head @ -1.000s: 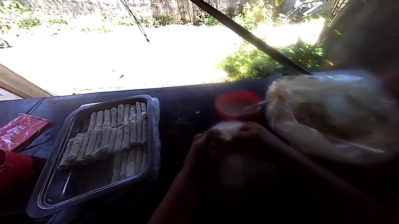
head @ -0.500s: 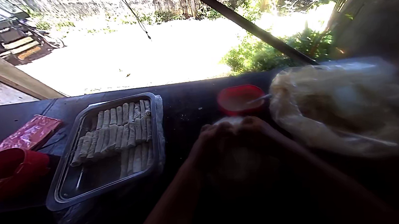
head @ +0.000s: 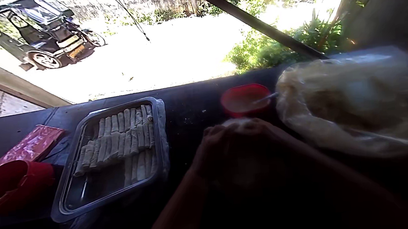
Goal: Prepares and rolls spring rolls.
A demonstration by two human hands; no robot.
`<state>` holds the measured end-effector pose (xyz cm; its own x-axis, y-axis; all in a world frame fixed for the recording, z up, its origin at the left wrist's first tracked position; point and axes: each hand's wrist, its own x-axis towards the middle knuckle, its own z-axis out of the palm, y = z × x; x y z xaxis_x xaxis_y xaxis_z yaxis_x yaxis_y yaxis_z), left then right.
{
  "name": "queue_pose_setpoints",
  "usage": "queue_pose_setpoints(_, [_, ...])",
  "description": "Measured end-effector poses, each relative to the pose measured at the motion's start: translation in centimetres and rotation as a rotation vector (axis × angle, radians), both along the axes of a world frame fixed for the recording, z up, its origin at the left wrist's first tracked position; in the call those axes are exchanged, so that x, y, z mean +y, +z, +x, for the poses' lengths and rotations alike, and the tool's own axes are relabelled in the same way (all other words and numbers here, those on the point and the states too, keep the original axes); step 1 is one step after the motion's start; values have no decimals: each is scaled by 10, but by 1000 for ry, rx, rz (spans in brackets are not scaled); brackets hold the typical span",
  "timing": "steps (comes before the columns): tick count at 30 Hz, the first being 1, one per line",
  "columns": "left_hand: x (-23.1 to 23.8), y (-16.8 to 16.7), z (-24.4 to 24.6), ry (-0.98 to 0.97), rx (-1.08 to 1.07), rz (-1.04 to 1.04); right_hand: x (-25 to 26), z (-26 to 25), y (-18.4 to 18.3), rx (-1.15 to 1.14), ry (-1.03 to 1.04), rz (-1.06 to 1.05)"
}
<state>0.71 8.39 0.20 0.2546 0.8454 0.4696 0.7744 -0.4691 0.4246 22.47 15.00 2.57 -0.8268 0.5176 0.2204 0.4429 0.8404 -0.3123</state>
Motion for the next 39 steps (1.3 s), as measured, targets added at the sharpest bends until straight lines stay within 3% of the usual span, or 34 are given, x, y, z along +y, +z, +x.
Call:
queue_pose_setpoints(4, [4, 2, -2, -10, 18, -11, 11, -2, 7, -74, -1, -138])
queue_pose_setpoints(11, [10, -2, -6, -17, 3, -41, 14, 4, -8, 68, -7, -93])
queue_pose_setpoints(20, [10, 2, 2, 16, 80, -1, 19, 0, -7, 85, -78, -211])
queue_pose_setpoints(26, [16, 3, 0, 15, 115, -37, 6, -1, -8, 70, -134, -35])
queue_pose_setpoints(30, [18, 3, 2, 15, 154, -42, 8, 1, -12, 46, -125, -32])
queue_pose_setpoints(39, [26, 21, 1, -73, 268, -334, 25, -5, -7, -5, -159, -262])
